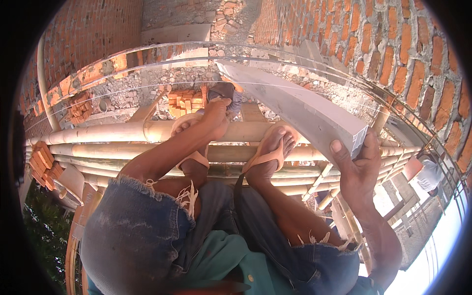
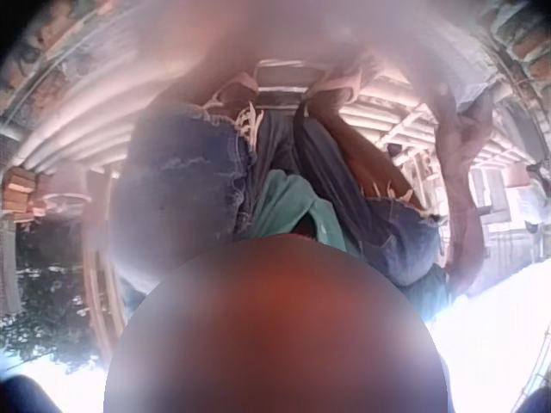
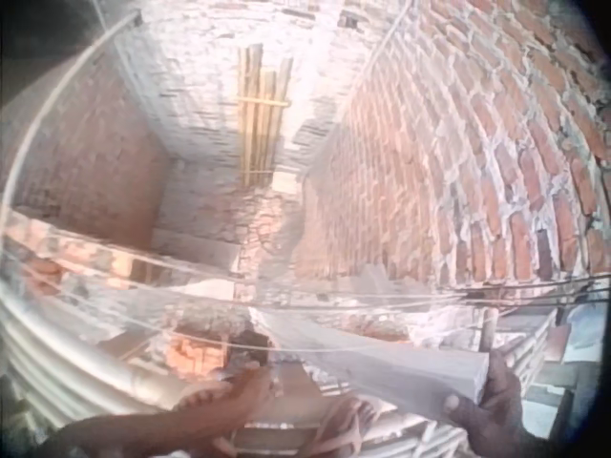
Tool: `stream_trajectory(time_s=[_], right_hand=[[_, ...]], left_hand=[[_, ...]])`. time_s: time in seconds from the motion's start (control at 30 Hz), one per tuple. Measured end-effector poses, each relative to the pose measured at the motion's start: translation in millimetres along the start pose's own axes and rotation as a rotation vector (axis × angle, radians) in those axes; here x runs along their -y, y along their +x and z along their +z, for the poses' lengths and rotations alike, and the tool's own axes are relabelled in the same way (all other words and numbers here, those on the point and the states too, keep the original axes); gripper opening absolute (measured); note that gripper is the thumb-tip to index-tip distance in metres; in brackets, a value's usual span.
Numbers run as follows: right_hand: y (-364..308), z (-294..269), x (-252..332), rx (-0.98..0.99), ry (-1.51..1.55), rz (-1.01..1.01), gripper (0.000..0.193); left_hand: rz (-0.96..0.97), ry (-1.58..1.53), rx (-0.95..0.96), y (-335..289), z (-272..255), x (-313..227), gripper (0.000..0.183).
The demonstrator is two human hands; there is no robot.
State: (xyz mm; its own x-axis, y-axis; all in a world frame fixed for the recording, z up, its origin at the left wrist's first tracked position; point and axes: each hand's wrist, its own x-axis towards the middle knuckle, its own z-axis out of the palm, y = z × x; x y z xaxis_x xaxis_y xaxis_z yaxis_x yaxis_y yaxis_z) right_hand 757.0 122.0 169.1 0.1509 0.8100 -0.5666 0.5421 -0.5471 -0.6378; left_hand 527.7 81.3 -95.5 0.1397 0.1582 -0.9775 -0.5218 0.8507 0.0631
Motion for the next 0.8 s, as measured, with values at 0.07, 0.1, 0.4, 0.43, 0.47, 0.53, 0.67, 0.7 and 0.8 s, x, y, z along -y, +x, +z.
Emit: stream_trajectory(time_s=[0.07,0.1,0.4,0.43,0.47,0.53,0.67,0.7,0.8], right_hand=[[-7,-1,5,-0.051,0.048,0.123,0.046],[-9,2,4,-0.081,0.076,0.177,0.047],[0,20,-16,-0.110,0.144,0.353,0.050],[0,23,-21,-0.123,0.176,0.331,0.051],[1,23,-24,-0.137,0.176,0.312,0.052],[3,20,-31,-0.136,0.199,0.311,0.053],[10,9,-43,-0.121,0.250,0.470,0.056],[12,6,-45,-0.102,0.270,0.499,0.056],[15,3,-51,-0.109,0.289,0.508,0.055]], left_hand=[[0.101,0.067,-0.055,12,5,8,0.039],[0.155,0.107,-0.079,17,6,10,0.033],[0.008,0.087,0.230,39,6,19,0.015],[-0.010,0.084,0.224,40,8,20,0.014],[-0.038,0.075,0.220,40,10,20,0.014],[-0.069,0.061,0.219,40,13,20,0.013],[-0.078,0.038,0.191,38,15,17,0.011],[-0.084,0.025,0.179,38,15,16,0.011],[-0.075,0.030,0.183,38,14,14,0.012]])
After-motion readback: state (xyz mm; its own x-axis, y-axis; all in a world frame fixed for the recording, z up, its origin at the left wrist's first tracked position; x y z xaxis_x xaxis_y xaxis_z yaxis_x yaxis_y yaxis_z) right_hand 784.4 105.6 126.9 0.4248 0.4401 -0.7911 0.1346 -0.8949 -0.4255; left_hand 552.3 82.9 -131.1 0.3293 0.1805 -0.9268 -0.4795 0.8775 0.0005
